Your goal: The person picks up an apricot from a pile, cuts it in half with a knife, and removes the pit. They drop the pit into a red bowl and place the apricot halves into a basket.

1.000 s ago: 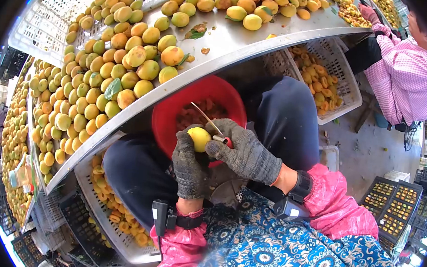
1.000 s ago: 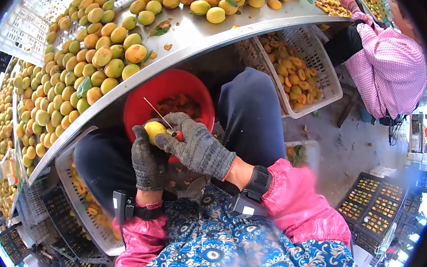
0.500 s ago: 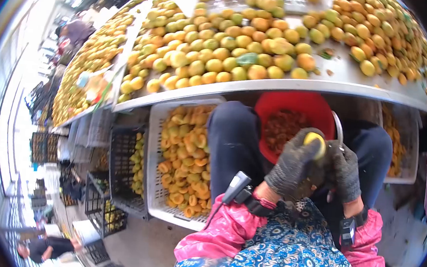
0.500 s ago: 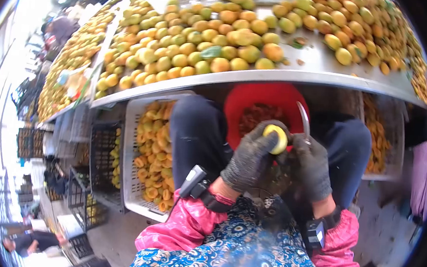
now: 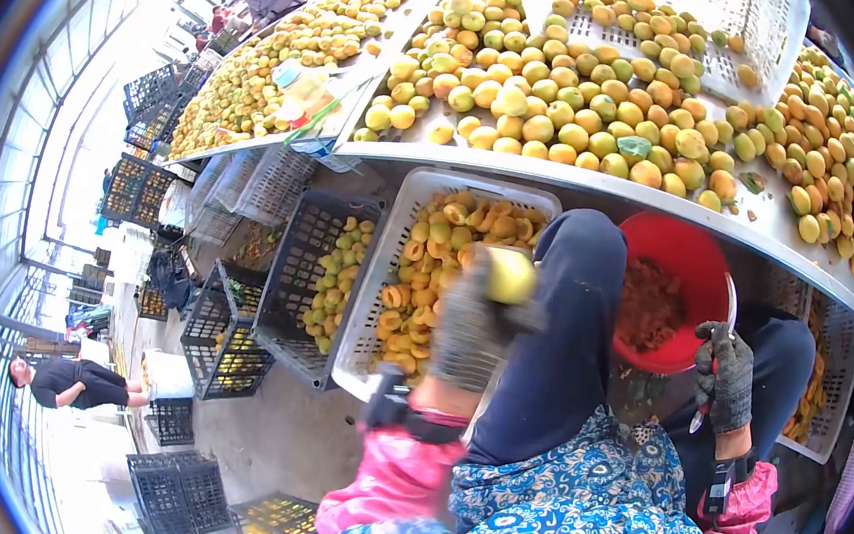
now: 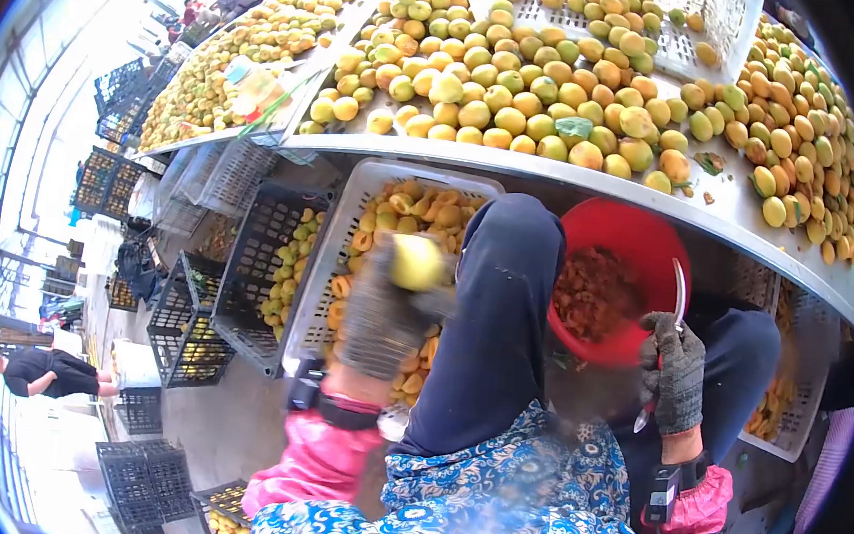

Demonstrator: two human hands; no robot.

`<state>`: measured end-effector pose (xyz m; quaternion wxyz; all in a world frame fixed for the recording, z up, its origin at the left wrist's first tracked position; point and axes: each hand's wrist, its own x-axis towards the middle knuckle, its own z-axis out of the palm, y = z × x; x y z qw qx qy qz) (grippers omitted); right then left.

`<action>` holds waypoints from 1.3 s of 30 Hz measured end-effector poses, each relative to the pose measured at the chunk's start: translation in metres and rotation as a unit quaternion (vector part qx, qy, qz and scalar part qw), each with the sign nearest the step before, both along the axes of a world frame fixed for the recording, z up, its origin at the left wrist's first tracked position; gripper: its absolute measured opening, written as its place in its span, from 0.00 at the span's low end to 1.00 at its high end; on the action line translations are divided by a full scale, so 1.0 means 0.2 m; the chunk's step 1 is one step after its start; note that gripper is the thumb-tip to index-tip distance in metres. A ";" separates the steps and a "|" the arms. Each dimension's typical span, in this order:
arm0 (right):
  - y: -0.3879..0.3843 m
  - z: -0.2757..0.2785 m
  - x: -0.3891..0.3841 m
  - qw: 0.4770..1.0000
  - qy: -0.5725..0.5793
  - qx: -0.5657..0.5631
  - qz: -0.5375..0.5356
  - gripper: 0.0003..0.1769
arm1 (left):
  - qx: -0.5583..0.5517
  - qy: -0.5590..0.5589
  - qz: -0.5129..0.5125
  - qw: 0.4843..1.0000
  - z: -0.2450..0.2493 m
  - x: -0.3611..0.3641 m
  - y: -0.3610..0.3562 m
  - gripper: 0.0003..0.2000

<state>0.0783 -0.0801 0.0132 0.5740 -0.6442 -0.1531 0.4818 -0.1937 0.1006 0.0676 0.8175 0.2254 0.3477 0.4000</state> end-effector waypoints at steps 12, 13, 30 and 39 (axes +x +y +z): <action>0.03 0.01 0.01 1.000 -0.005 -0.005 0.003 0.20 | 0.046 0.230 0.216 0.948 -0.37 -0.68 0.62 0.16; 0.03 0.02 0.01 1.000 -0.006 -0.022 0.009 0.21 | 0.045 0.231 0.213 0.948 -0.29 -0.51 0.61 0.16; 0.01 -0.05 0.09 0.979 -0.202 0.013 0.038 0.18 | 0.541 0.728 -0.058 0.417 -0.27 0.56 1.47 0.29; 0.08 0.16 0.06 0.998 -0.063 0.022 0.003 0.17 | 0.299 0.174 -0.117 0.931 0.04 0.72 0.76 0.25</action>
